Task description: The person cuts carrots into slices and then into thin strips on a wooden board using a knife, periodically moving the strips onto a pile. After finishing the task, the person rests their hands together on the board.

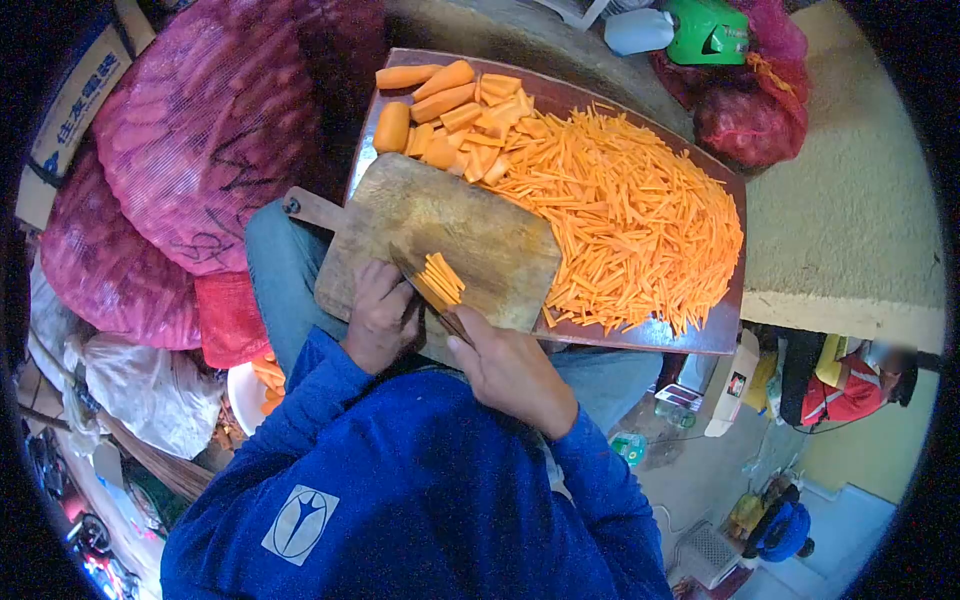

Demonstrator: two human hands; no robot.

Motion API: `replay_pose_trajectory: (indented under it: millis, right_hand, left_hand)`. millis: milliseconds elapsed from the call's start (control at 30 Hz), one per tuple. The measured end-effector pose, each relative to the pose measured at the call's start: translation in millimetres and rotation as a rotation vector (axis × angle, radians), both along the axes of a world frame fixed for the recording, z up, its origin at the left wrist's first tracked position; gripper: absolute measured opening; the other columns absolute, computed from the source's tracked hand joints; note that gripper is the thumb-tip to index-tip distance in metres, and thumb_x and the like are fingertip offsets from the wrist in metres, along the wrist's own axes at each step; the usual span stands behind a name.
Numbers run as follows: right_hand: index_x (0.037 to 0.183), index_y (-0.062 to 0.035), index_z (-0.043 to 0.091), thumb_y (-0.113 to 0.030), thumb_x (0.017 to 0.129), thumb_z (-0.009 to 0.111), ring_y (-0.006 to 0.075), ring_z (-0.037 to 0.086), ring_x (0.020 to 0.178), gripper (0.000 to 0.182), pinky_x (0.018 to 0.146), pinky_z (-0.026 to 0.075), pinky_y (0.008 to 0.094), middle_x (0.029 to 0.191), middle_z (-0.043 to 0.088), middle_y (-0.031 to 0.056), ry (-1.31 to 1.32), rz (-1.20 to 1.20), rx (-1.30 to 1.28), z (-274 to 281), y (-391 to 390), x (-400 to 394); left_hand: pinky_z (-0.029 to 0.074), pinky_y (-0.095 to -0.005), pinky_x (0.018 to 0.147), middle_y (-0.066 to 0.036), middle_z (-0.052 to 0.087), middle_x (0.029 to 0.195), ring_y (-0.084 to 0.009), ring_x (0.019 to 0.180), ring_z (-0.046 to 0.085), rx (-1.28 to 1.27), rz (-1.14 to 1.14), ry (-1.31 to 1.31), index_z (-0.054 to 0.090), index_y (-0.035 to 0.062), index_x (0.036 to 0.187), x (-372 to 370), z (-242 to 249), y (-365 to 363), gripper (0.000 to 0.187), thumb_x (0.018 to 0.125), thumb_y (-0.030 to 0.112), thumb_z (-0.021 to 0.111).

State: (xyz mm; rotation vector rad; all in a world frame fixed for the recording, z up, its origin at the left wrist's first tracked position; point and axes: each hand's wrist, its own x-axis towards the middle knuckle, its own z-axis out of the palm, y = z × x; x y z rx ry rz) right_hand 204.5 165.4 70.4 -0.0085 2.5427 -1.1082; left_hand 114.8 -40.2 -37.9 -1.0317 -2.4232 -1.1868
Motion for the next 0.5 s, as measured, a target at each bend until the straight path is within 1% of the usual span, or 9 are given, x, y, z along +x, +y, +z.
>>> replay_pose_trajectory:
  millis: [100,167,200,267,300,367,400,467,500]
  right_hand:
    - [0.147,-0.0050,0.057,-0.026,0.110,0.059,0.0494,0.073,0.088,0.042,0.078,0.056,0.0564,0.094,0.074,0.0272,0.048,0.033,0.014,-4.5,-3.5,-10.5]
    - [0.144,-0.0039,0.056,-0.026,0.109,0.062,0.0546,0.072,0.089,0.041,0.077,0.056,0.0613,0.096,0.073,0.0332,0.069,0.052,0.028,0.0,-4.8,-13.3]
    - [0.144,-0.0039,0.056,-0.026,0.109,0.062,0.0546,0.072,0.089,0.041,0.077,0.056,0.0613,0.096,0.073,0.0332,0.072,0.051,0.027,-1.3,-3.3,-11.4]
    - [0.143,-0.0029,0.059,-0.025,0.109,0.062,0.0535,0.072,0.090,0.041,0.078,0.057,0.0586,0.097,0.074,0.0325,0.096,-0.021,-0.109,-5.4,3.6,-4.3]
    - [0.143,-0.0029,0.059,-0.025,0.109,0.062,0.0535,0.072,0.090,0.041,0.078,0.057,0.0586,0.097,0.074,0.0325,0.094,-0.014,-0.112,-4.5,6.2,-0.1]
    - [0.142,-0.0019,0.062,-0.018,0.111,0.058,0.0411,0.073,0.083,0.036,0.079,0.057,0.0463,0.093,0.072,0.0233,0.170,-0.116,-0.139,-0.3,10.7,8.3]
    - [0.142,-0.0019,0.062,-0.018,0.111,0.058,0.0411,0.073,0.083,0.036,0.079,0.057,0.0463,0.093,0.072,0.0233,0.171,-0.119,-0.139,2.3,11.6,9.6]
    - [0.142,-0.0016,0.061,-0.025,0.110,0.061,0.0516,0.074,0.093,0.040,0.081,0.058,0.0537,0.099,0.074,0.0302,0.067,-0.115,-0.165,7.1,13.4,12.6]
    - [0.142,-0.0016,0.061,-0.025,0.110,0.061,0.0516,0.074,0.093,0.040,0.081,0.058,0.0537,0.099,0.074,0.0302,0.069,-0.124,-0.164,6.4,12.5,14.3]
  left_hand:
    - [0.045,-0.0487,0.090,-0.015,0.059,0.095,-0.0376,0.093,0.060,0.024,-0.001,0.030,0.069,0.0008,0.092,-1.1,2.6,1.2,0.020,0.074,0.002,0.077]
    - [0.045,-0.0496,0.091,-0.015,0.061,0.098,-0.0374,0.095,0.061,0.007,0.013,0.007,0.070,0.0005,0.094,0.0,2.8,0.5,0.020,0.075,0.003,0.077]
    - [0.045,-0.0496,0.091,-0.015,0.061,0.098,-0.0374,0.095,0.061,0.006,0.012,0.010,0.070,0.0005,0.094,-0.5,3.8,0.4,0.020,0.075,0.003,0.077]
    - [0.046,-0.0495,0.090,-0.015,0.062,0.098,-0.0366,0.095,0.061,0.009,0.021,0.023,0.071,0.0004,0.095,-0.4,5.2,0.1,0.020,0.076,0.002,0.078]
    - [0.046,-0.0495,0.090,-0.015,0.062,0.098,-0.0366,0.095,0.061,0.006,0.029,0.021,0.071,0.0004,0.095,-0.3,4.8,0.3,0.020,0.076,0.002,0.078]
    - [0.047,-0.0465,0.086,-0.014,0.064,0.096,-0.0358,0.091,0.062,0.097,0.056,-0.022,0.072,0.0004,0.092,-1.0,3.6,2.0,0.017,0.077,-0.001,0.078]
    - [0.047,-0.0465,0.086,-0.014,0.064,0.096,-0.0358,0.091,0.062,0.097,0.054,-0.021,0.072,0.0004,0.092,-0.8,4.8,1.9,0.017,0.077,-0.001,0.078]
    - [0.049,-0.0440,0.082,-0.013,0.064,0.091,-0.0355,0.087,0.062,0.199,0.119,-0.105,0.071,0.0002,0.089,0.0,8.6,3.2,0.014,0.077,-0.004,0.078]
    - [0.049,-0.0440,0.082,-0.013,0.064,0.091,-0.0355,0.087,0.062,0.199,0.109,-0.105,0.071,0.0002,0.089,0.0,9.1,3.5,0.014,0.077,-0.004,0.078]
